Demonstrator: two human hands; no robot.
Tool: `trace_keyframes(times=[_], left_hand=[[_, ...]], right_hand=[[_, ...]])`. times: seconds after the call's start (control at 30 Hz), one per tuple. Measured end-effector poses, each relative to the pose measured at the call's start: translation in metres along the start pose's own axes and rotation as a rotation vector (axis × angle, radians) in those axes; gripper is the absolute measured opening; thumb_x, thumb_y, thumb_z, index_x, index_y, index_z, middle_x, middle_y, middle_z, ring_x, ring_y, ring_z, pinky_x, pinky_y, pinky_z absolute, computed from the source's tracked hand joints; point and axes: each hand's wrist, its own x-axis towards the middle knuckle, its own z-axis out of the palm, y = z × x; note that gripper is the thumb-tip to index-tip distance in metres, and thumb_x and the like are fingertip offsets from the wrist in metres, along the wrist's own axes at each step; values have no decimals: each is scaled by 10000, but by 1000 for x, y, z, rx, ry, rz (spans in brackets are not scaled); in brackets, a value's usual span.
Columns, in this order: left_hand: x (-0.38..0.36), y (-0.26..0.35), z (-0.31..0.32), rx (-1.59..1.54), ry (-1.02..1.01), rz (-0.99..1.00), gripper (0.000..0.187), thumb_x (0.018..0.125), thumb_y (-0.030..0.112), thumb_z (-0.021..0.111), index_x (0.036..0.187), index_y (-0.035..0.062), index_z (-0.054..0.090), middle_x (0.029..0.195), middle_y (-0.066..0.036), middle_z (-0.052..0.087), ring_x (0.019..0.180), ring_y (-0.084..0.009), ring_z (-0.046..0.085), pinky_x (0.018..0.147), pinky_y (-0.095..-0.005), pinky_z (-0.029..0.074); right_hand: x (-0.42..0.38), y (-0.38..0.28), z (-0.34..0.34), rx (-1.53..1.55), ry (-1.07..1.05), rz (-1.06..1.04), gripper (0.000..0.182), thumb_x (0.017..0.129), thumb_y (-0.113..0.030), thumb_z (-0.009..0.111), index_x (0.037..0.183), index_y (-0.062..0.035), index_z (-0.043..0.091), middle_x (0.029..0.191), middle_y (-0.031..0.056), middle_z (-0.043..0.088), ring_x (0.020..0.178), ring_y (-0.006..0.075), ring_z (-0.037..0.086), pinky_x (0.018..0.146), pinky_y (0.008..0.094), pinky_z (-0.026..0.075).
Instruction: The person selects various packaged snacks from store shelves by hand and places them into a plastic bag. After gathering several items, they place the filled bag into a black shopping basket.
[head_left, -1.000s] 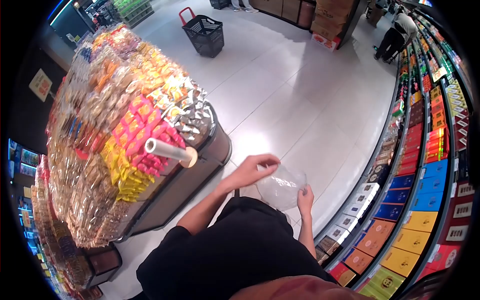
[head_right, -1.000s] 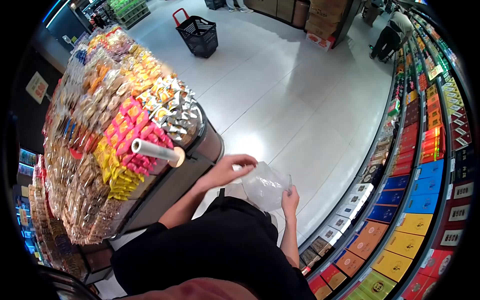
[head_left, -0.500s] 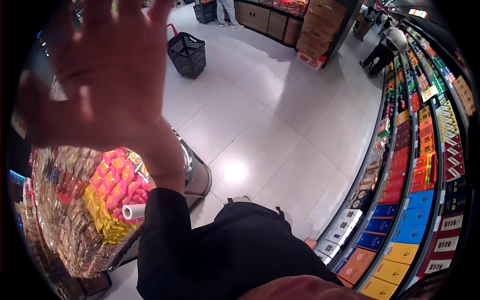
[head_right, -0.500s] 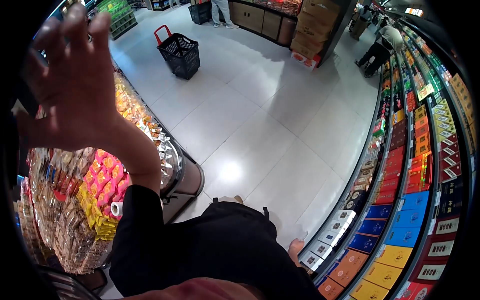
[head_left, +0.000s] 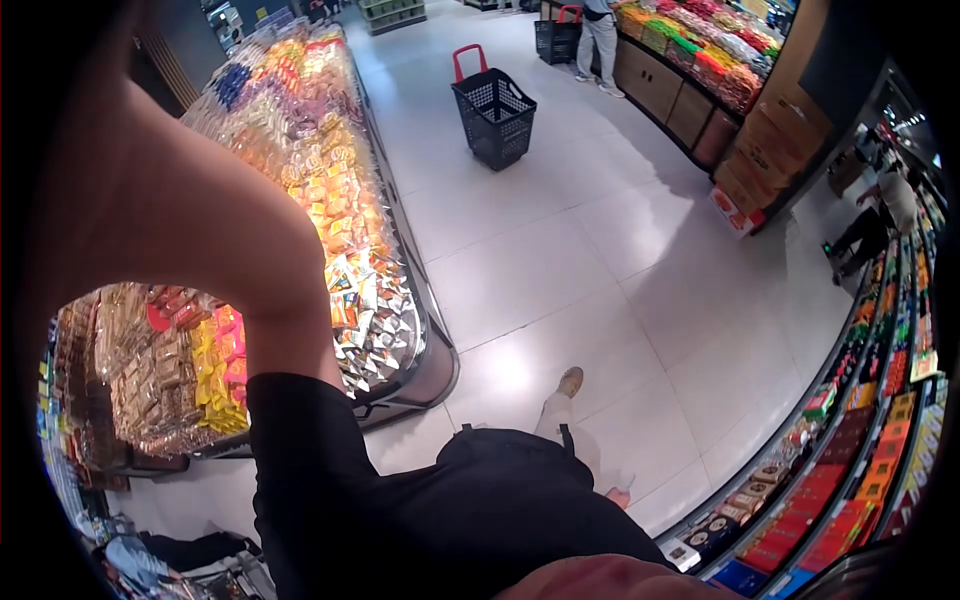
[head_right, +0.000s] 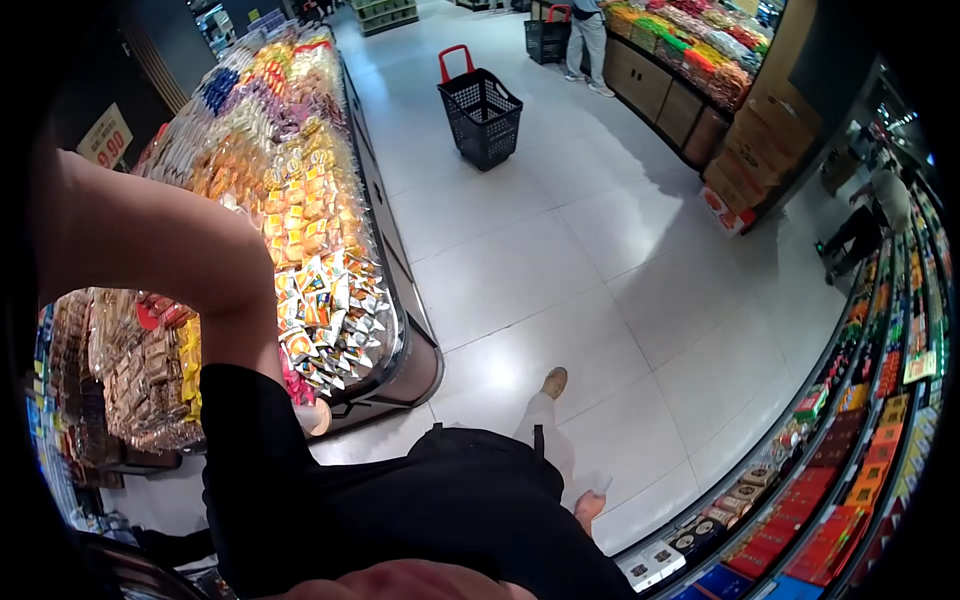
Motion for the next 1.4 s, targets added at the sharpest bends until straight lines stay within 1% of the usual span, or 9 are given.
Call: trace_keyframes(times=[0.27,0.43,0.53,0.7,0.77,1.03,1.2,1.3,1.4], left_hand=[[31,-55,17,259,-54,3,369,1026,374,497,1228,75,575,1120,-104,617,1051,-262,518,941,-461,418],[66,-90,29,350,-89,-21,360,1024,365,501,1219,73,579,1119,-102,620,1052,-260,521,943,-461,418],[72,-140,40,382,18,-146,355,1022,360,502,1213,71,581,1119,-100,623,1053,-259,523,945,-461,418],[87,-175,39,455,-30,-129,346,1020,350,506,1204,69,585,1118,-98,626,1055,-257,527,948,-461,419],[87,-182,35,503,-94,-114,342,1019,347,507,1201,68,586,1118,-97,628,1056,-257,528,949,-461,419],[56,-254,6,577,-99,-84,328,1015,332,512,1186,64,593,1116,-93,633,1058,-254,534,953,-462,419],[33,-297,-20,585,-148,-32,320,1012,323,515,1177,61,596,1116,-91,637,1060,-252,537,956,-462,419],[23,-324,-45,569,-190,-16,314,1011,317,517,1172,60,599,1115,-90,639,1061,-251,539,957,-462,420],[10,-344,-58,594,-184,-9,309,1009,312,519,1166,58,601,1115,-88,642,1062,-250,542,959,-462,420]], right_hand=[[177,-163,39,-75,-104,-233,268,811,-92,571,971,117,618,944,300,691,915,455,678,818,493,520],[283,-296,55,-136,-176,-538,252,834,-58,577,1029,91,634,910,248,696,785,336,662,751,453,538],[379,-301,78,-191,-200,-630,309,932,-84,515,1201,51,585,1074,209,676,910,328,653,852,439,524],[340,-422,68,-127,-278,-464,311,848,-102,552,1089,73,644,1049,255,680,974,387,655,888,440,496],[359,-415,94,-96,-292,-618,392,838,-128,591,1188,38,649,1025,248,706,987,390,674,893,454,511],[422,-362,176,-166,-369,-358,309,832,-140,560,1035,90,602,1068,312,661,1043,454,637,944,481,477],[376,-458,166,-305,-182,-408,270,774,-143,623,899,96,645,911,305,682,922,451,676,919,525,482],[333,-532,170,-71,-225,-371,176,803,-86,601,834,87,604,832,215,688,762,293,682,668,455,509],[359,-579,220,-198,-239,-502,267,802,-119,586,935,112,598,864,259,675,831,342,669,834,448,501]])
